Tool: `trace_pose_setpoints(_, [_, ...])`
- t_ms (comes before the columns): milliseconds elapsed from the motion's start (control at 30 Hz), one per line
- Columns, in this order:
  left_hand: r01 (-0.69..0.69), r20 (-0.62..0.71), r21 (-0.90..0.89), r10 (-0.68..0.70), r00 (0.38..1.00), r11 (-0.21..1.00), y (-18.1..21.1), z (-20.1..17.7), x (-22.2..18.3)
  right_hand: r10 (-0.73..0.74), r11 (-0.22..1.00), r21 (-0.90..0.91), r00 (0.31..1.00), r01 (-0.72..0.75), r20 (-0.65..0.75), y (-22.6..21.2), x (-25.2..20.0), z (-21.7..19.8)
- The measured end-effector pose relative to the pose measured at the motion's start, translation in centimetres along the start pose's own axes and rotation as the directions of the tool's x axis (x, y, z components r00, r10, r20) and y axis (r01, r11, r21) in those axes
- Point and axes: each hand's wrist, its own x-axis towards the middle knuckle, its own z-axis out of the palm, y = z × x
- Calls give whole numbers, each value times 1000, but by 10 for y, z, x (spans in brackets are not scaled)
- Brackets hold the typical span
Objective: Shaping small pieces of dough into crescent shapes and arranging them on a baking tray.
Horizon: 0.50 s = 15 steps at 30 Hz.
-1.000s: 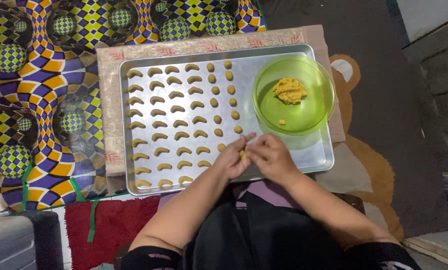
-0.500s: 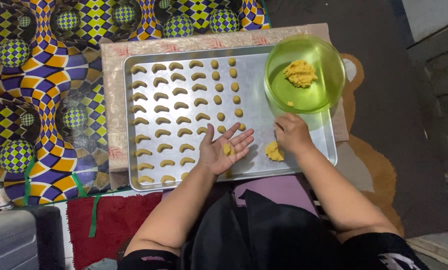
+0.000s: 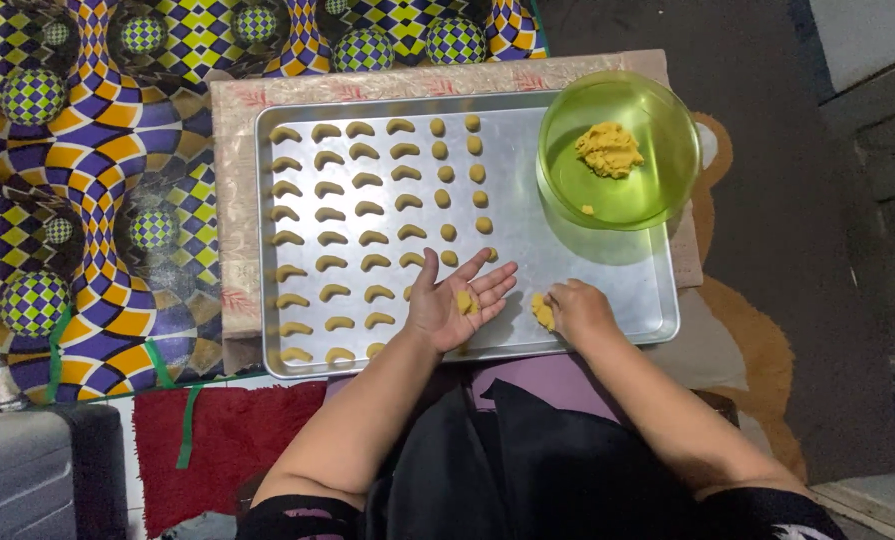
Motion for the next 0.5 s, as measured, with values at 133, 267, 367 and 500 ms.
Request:
trace_pose_setpoints(133, [-8, -4, 58, 8, 1000, 998, -3, -12, 3, 99, 995, -15, 981, -98, 169, -2, -2, -26])
trace_pose_setpoints(267, [5, 17, 42, -6, 1000, 999, -4, -13, 2, 101, 992, 82, 995, -100, -6, 12, -7, -39])
trace_pose_setpoints(367, [8, 67, 15, -9, 998, 1000, -5, -8, -3, 221, 762, 602, 970, -237, 103, -15, -8, -67])
trace_pose_setpoints(500, [2, 181, 40, -9, 983, 999, -7, 2, -14, 121, 192, 931, 949, -310, 291, -44, -10, -88])
